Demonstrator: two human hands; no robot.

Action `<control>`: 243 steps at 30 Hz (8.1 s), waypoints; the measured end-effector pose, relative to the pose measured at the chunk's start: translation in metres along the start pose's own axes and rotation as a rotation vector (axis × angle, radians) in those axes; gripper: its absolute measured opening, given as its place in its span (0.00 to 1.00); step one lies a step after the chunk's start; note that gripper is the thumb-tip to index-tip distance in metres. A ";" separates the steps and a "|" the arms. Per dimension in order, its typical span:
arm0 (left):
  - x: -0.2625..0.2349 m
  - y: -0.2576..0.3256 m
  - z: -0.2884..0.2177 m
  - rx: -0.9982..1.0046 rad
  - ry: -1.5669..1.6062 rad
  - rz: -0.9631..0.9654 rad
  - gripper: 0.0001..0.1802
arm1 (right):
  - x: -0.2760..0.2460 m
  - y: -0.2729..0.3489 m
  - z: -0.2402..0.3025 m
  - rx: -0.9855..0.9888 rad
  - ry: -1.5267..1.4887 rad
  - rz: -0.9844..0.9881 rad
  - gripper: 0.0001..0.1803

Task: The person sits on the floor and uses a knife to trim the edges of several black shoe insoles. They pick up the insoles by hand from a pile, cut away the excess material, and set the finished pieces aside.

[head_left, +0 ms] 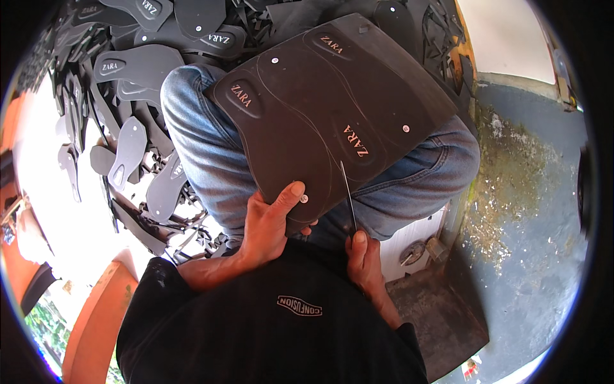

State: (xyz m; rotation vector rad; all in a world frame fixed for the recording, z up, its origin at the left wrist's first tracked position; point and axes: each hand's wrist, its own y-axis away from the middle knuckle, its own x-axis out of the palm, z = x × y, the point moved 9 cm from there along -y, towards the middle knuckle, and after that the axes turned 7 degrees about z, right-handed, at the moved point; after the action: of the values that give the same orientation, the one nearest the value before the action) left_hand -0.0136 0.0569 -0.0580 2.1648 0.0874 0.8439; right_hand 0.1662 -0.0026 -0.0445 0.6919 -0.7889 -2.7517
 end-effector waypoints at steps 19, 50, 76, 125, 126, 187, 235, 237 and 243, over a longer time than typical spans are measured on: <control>-0.008 -0.005 0.004 -0.031 0.033 0.077 0.14 | 0.017 -0.041 0.013 -0.008 0.121 0.069 0.22; -0.015 -0.004 0.002 -0.035 0.080 0.152 0.13 | 0.025 -0.080 0.009 -0.263 0.130 0.122 0.20; -0.025 -0.001 0.002 -0.048 0.100 0.200 0.13 | 0.025 -0.112 0.030 -0.759 0.536 0.152 0.26; -0.027 0.002 -0.002 -0.040 0.192 0.288 0.16 | 0.088 -0.147 0.064 -0.470 0.250 0.074 0.21; -0.028 0.003 -0.002 -0.043 0.181 0.294 0.16 | 0.089 -0.148 0.065 -0.464 0.246 0.082 0.21; -0.007 -0.057 -0.123 0.051 -0.510 0.192 0.23 | -0.007 -0.064 0.047 -0.296 0.150 0.039 0.29; 0.064 -0.068 -0.012 0.176 0.289 0.260 0.13 | -0.068 -0.033 0.006 -0.094 0.090 -0.227 0.28; 0.060 -0.068 -0.014 0.175 0.286 0.281 0.12 | -0.064 -0.033 0.011 -0.101 0.096 -0.216 0.26; 0.029 -0.057 0.000 0.183 0.201 0.229 0.15 | -0.047 -0.077 0.047 -0.120 0.113 -0.068 0.26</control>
State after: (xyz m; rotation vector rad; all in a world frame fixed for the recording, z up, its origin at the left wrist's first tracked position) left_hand 0.0204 0.1056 -0.0821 2.2833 0.0171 1.2261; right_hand 0.1800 0.0977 -0.0327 0.8550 -0.5822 -2.7638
